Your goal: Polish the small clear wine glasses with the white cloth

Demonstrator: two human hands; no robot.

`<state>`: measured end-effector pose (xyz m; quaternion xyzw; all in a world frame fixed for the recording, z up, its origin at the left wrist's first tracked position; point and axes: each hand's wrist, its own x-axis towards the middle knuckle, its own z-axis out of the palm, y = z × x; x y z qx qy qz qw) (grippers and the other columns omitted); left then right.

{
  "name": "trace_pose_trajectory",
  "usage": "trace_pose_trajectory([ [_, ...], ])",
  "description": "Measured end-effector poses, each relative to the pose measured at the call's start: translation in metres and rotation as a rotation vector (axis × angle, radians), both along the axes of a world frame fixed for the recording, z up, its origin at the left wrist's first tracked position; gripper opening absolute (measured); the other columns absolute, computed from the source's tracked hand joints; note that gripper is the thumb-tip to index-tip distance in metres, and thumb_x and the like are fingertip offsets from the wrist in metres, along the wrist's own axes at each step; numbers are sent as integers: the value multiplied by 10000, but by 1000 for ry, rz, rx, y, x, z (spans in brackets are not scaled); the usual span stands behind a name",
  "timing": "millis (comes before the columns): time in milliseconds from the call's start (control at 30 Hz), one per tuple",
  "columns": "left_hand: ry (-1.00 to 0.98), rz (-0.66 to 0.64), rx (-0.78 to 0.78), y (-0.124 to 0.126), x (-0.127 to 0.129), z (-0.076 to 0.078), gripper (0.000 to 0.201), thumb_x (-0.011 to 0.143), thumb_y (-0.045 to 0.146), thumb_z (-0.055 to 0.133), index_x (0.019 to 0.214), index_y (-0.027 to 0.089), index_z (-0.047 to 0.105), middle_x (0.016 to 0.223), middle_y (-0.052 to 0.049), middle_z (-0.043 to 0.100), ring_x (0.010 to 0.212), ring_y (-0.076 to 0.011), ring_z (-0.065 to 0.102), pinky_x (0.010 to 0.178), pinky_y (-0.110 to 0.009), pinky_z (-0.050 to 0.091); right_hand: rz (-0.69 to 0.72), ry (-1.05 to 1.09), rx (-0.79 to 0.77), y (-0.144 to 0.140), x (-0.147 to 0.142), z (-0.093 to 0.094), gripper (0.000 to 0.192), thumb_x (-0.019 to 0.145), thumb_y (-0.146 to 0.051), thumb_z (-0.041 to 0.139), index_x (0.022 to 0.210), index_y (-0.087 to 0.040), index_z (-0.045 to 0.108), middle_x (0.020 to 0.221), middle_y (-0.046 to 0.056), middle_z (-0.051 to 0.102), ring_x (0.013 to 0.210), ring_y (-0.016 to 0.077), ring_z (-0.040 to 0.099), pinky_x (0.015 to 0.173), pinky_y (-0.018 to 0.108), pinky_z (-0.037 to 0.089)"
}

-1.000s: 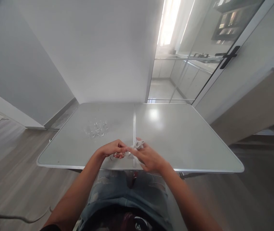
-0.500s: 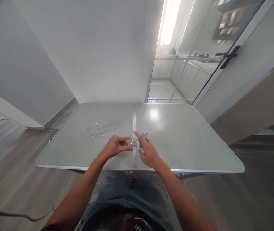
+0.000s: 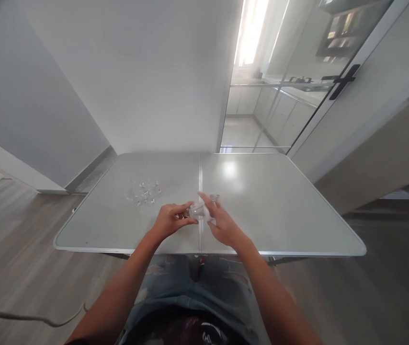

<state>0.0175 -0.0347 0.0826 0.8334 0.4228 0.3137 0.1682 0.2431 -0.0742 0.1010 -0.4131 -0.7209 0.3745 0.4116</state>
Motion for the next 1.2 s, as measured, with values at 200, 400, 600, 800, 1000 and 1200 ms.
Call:
trace_pose_trajectory([
  [200,-38,15,31,0,-4,3,609,711,675,721,1156,259,741,699,-21,731,609,-125,611,664,-231,439,75,-70,-32,4,5,23,657,848,-170,519,1479,-334,443,1200,42,660,1176,318,545,1110,601,333],
  [400,-207,-97,-119,0,-3,4,640,744,646,716,1181,178,730,656,0,673,553,-83,531,608,-201,430,112,219,-182,6,6,32,637,830,-235,564,1458,-274,466,1258,58,626,1115,299,580,1036,513,431],
  [600,-83,73,103,-3,3,-5,612,790,648,672,1193,189,718,663,-14,701,559,-105,565,636,-228,428,78,-116,-60,12,0,30,727,875,-179,469,1561,-301,260,1201,68,634,1098,270,576,1040,491,408],
  [800,-34,-31,91,2,-6,-7,582,729,654,727,1139,242,747,653,-21,714,587,-126,609,654,-234,437,220,-98,-179,21,12,22,667,827,-181,508,1467,-360,444,1319,42,597,1143,279,530,965,454,442],
  [1000,-220,-152,-181,2,-14,0,629,735,623,740,1175,174,737,641,-5,665,547,-93,518,583,-215,421,226,544,-522,15,17,14,863,612,-86,557,1451,-269,471,922,3,649,803,186,565,725,301,465],
  [1200,-8,-12,97,0,-12,-4,608,776,625,706,1224,214,714,712,-63,711,635,-147,596,687,-271,407,61,728,-697,12,4,22,866,560,-57,527,1397,-280,521,938,-3,630,838,181,568,725,283,482],
])
